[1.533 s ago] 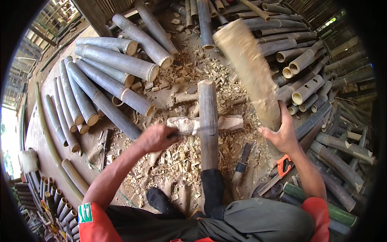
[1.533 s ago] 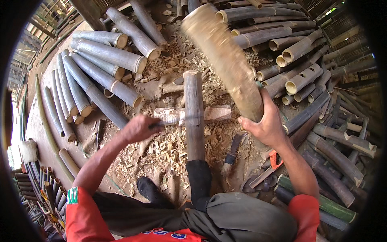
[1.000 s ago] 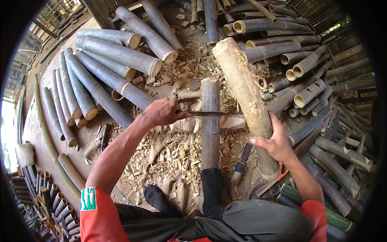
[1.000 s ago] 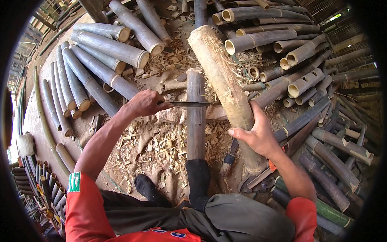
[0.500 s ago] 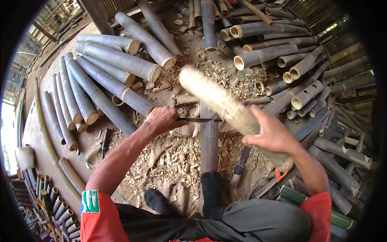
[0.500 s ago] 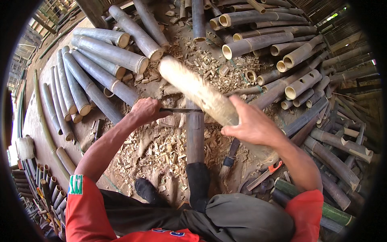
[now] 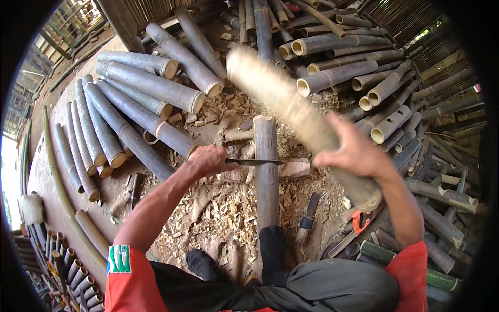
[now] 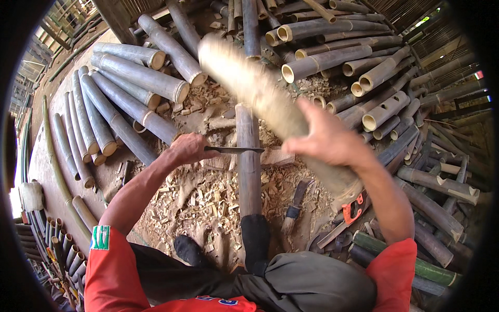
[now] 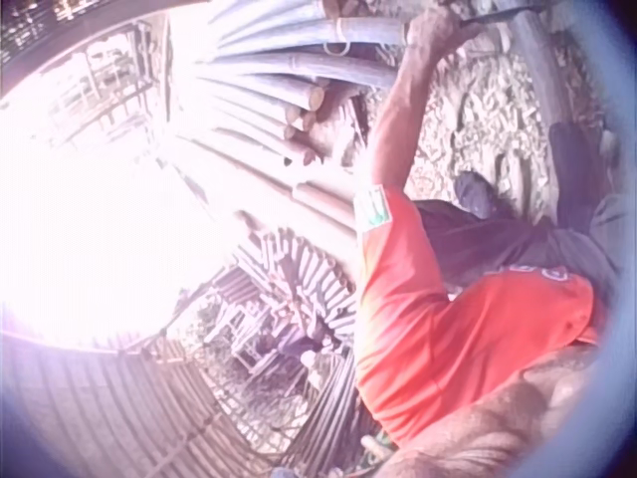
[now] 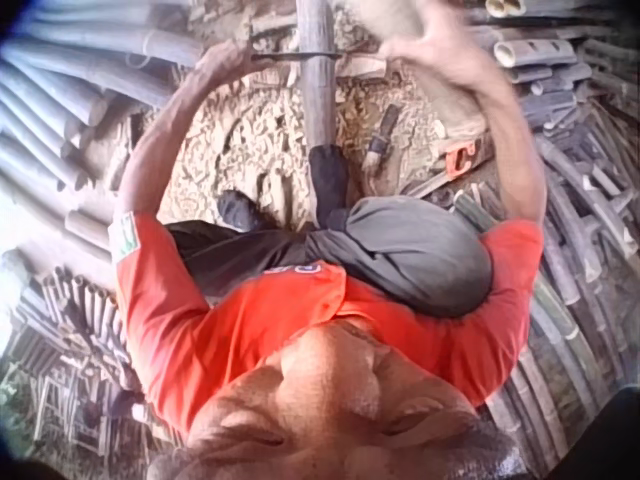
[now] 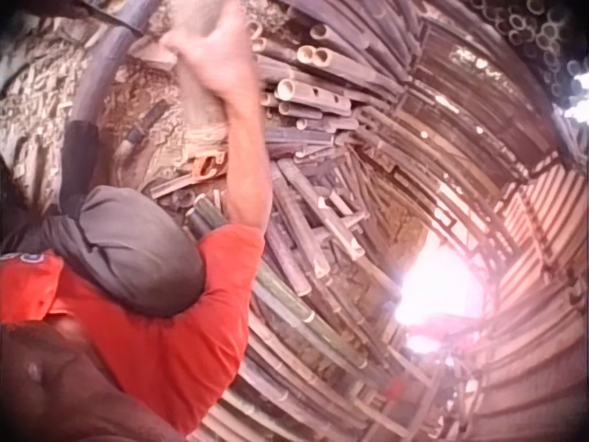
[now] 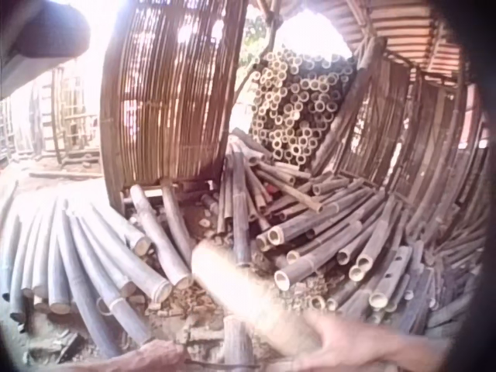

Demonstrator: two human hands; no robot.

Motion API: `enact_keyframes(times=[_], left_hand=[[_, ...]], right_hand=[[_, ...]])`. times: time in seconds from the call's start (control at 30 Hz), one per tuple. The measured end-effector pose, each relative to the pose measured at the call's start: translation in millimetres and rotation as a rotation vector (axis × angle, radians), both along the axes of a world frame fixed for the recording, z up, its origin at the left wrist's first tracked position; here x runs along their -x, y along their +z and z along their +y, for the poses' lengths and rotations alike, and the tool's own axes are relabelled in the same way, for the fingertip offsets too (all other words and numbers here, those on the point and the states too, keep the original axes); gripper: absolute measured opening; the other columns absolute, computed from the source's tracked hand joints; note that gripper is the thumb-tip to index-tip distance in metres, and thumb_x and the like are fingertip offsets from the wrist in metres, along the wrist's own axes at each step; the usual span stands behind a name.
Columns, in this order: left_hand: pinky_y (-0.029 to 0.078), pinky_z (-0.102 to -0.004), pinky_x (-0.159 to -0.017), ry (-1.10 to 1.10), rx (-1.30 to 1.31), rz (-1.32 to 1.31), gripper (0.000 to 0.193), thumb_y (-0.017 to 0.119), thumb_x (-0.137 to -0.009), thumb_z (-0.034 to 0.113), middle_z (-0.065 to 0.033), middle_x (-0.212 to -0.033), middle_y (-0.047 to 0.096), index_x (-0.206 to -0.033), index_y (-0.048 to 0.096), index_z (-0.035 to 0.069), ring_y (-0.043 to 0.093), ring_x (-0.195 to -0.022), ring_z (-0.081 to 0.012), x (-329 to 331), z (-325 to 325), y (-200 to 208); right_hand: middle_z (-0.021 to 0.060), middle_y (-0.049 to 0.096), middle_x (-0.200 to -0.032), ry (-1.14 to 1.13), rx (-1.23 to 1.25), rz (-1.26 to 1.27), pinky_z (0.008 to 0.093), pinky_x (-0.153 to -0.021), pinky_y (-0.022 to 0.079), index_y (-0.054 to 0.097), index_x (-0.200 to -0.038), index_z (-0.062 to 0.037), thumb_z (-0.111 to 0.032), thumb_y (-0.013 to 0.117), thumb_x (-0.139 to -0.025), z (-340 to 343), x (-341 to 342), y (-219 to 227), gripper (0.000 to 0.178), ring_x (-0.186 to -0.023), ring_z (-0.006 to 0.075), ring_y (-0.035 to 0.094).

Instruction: The person cuts a bamboo pole with a hand saw, uses a knife to carve a hole and smooth edges, and fits bamboo segments together by hand.

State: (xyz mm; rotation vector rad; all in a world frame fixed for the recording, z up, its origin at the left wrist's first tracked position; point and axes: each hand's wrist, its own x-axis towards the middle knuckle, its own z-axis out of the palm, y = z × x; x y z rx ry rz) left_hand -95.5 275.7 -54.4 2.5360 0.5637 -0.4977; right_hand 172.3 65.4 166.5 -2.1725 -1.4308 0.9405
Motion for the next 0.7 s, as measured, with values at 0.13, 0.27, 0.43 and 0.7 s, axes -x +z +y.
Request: enact_keyframes(times=[0.13, 0.27, 0.43, 0.7], left_hand=[[0.056, -0.0451, -0.060, -0.006, 0.022, 0.029, 0.067, 0.065, -0.095, 0.070, -0.0119, -0.065, 0.069, -0.091, 0.081, 0.006, 0.070, -0.062, -0.0288, 7.4, 1.3, -0.1], [0.056, -0.0440, -0.061, -0.039, 0.090, 0.014, 0.068, 0.066, -0.096, 0.069, -0.0122, -0.067, 0.070, -0.088, 0.080, 0.003, 0.070, -0.062, -0.0264, -15.2, -3.3, 0.0], [0.059, -0.0409, -0.060, -0.061, 0.185, 0.097, 0.056, 0.068, -0.099, 0.061, -0.0074, -0.073, 0.074, -0.089, 0.080, 0.007, 0.070, -0.063, -0.0204, -11.7, 6.7, -19.7], [0.044, -0.0309, -0.044, -0.307, -0.379, -0.514, 0.044, 0.057, -0.106, 0.054, -0.0004, -0.069, 0.057, -0.091, 0.064, 0.014, 0.052, -0.054, -0.0120, 52.5, -69.7, -8.4]], right_hand=[[0.0221, 0.067, -0.117, -0.197, -0.551, 0.168, 0.0407, -0.102, 0.054, 0.049, -0.140, 0.0114, -0.036, 0.084, -0.079, 17.0, 16.5, 18.7, 0.085, -0.107, 0.0306, 0.068], [0.0304, 0.066, -0.121, -0.047, 0.266, 0.030, 0.0454, -0.088, 0.064, 0.047, -0.134, 0.0078, -0.017, 0.081, -0.079, -31.3, 48.9, -93.7, 0.070, -0.108, 0.0347, 0.072], [0.0362, 0.052, -0.150, 0.025, 0.257, 0.006, 0.0412, -0.116, 0.045, 0.036, -0.152, 0.0179, -0.042, 0.089, -0.076, -26.8, 10.6, -76.6, 0.110, -0.137, 0.0393, 0.057], [0.0163, 0.057, -0.142, -0.315, -0.308, 0.434, 0.0365, -0.115, 0.041, 0.040, -0.154, 0.0060, -0.030, 0.089, -0.075, -63.3, 11.0, -60.4, 0.100, -0.132, 0.0239, 0.055]])
